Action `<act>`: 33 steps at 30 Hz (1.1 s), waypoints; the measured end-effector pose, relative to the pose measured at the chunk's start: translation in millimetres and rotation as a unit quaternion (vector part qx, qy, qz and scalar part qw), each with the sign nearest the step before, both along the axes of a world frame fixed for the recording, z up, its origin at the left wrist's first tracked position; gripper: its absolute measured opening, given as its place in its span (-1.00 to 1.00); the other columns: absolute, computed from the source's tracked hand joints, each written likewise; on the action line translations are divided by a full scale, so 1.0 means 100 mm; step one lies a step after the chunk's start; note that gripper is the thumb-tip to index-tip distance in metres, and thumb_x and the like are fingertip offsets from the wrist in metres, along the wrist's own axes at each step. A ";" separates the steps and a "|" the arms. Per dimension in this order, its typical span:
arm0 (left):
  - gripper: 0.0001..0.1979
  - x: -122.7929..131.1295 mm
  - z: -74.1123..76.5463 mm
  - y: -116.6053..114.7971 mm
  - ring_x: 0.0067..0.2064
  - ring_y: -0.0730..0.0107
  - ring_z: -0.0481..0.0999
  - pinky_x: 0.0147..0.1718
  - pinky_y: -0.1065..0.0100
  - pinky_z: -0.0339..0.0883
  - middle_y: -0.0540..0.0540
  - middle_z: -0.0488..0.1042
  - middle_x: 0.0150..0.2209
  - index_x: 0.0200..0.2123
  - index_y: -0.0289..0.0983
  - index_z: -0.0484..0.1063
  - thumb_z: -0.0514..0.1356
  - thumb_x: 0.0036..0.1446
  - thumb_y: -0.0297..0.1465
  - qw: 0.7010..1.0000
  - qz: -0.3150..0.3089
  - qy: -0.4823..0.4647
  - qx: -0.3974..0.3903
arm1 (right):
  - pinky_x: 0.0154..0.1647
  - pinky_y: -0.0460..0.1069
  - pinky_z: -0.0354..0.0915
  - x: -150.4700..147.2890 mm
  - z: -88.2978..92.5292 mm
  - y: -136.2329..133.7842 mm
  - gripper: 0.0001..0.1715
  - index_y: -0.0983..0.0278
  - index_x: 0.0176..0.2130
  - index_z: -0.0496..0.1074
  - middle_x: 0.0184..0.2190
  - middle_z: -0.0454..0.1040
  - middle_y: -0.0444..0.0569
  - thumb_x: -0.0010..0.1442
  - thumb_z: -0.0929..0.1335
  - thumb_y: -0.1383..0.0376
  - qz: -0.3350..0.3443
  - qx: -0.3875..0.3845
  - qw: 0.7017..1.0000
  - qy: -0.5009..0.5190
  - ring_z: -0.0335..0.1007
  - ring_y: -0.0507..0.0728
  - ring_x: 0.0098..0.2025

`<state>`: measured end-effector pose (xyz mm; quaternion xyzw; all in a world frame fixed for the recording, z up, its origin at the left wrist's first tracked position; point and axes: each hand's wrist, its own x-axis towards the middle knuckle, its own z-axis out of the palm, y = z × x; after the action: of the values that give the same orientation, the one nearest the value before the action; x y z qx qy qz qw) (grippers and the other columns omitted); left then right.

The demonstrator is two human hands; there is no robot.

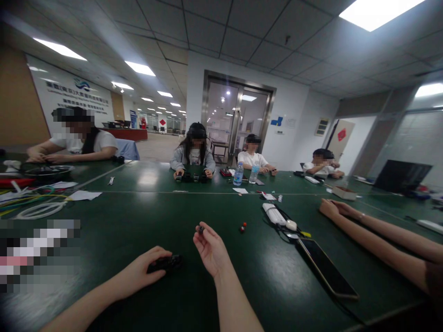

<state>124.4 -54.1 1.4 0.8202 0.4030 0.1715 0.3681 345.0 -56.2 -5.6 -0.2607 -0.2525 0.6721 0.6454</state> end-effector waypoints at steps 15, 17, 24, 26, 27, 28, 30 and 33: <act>-0.61 -0.03 -0.05 0.02 -0.14 0.35 0.34 -0.14 0.33 0.21 -0.05 0.28 -0.08 -0.06 -0.17 0.30 0.10 -0.02 -0.29 1.000 0.001 -0.015 0.004 | -0.22 -0.06 0.32 -0.03 -0.02 0.00 -0.65 0.31 -0.25 0.40 -0.27 0.47 -0.02 -0.12 0.43 0.33 -0.029 -0.013 0.992 -0.126 0.41 0.01 -0.30; -0.63 -0.02 -0.04 0.01 -0.14 0.36 0.34 -0.13 0.33 0.21 -0.04 0.29 -0.10 -0.08 -0.17 0.31 0.11 -0.02 -0.30 1.000 0.000 -0.018 0.010 | -0.19 -0.02 0.30 -0.07 -0.02 -0.01 -0.66 0.34 -0.27 0.41 -0.30 0.47 -0.01 -0.13 0.44 0.31 -0.015 0.003 0.982 -0.191 0.40 0.04 -0.30; -0.65 -0.01 -0.04 0.02 -0.15 0.36 0.33 -0.15 0.34 0.22 -0.04 0.29 -0.11 -0.10 -0.18 0.32 0.11 -0.02 -0.31 1.000 0.001 -0.015 0.013 | -0.12 0.04 0.22 -0.23 -0.02 -0.08 -0.64 0.27 -0.18 0.40 -0.27 0.45 -0.05 -0.06 0.37 0.30 0.081 0.123 0.877 -0.457 0.35 0.09 -0.21; -0.65 -0.02 -0.04 0.02 -0.14 0.36 0.33 -0.14 0.33 0.21 -0.03 0.29 -0.11 -0.10 -0.16 0.32 0.11 -0.02 -0.32 1.000 -0.001 -0.020 0.008 | -0.16 0.02 0.23 -0.24 -0.01 -0.11 -0.69 0.25 -0.20 0.41 -0.29 0.43 -0.07 -0.03 0.34 0.30 0.087 0.131 0.851 -0.502 0.33 0.09 -0.23; -0.66 -0.02 -0.03 0.02 -0.14 0.36 0.33 -0.14 0.33 0.21 -0.02 0.29 -0.11 -0.10 -0.15 0.33 0.11 -0.02 -0.32 1.000 -0.003 -0.023 0.007 | -0.19 0.01 0.23 -0.25 0.00 -0.12 -0.70 0.24 -0.20 0.40 -0.30 0.42 -0.08 -0.02 0.34 0.30 0.090 0.132 0.842 -0.516 0.33 0.08 -0.25; -0.66 -0.02 -0.02 0.01 -0.13 0.36 0.33 -0.14 0.34 0.21 -0.01 0.30 -0.12 -0.11 -0.14 0.33 0.11 -0.02 -0.33 1.000 -0.004 -0.026 0.006 | -0.21 0.00 0.23 -0.25 0.01 -0.13 -0.70 0.23 -0.20 0.40 -0.30 0.40 -0.09 -0.02 0.33 0.30 0.092 0.134 0.833 -0.529 0.32 0.08 -0.26; -0.69 -0.01 0.01 -0.01 -0.14 0.36 0.33 -0.14 0.34 0.22 -0.01 0.30 -0.15 -0.14 -0.15 0.35 0.11 -0.02 -0.33 1.000 -0.007 -0.028 0.003 | -0.25 -0.02 0.22 -0.26 0.03 -0.16 -0.72 0.20 -0.22 0.41 -0.29 0.37 -0.10 -0.02 0.33 0.29 0.094 0.144 0.812 -0.558 0.29 0.06 -0.28; -0.71 0.00 0.05 -0.03 -0.15 0.35 0.34 -0.16 0.33 0.23 -0.02 0.31 -0.17 -0.17 -0.18 0.37 0.10 -0.02 -0.33 1.000 -0.006 -0.024 0.005 | -0.27 -0.02 0.19 -0.28 0.04 -0.18 -0.74 0.16 -0.25 0.43 -0.26 0.35 -0.12 -0.03 0.34 0.29 0.096 0.163 0.773 -0.605 0.26 0.06 -0.29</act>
<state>124.0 -57.0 6.6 0.8198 0.3882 0.1911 0.3751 317.4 -74.2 -1.4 -0.4792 -0.7204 0.3828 0.3238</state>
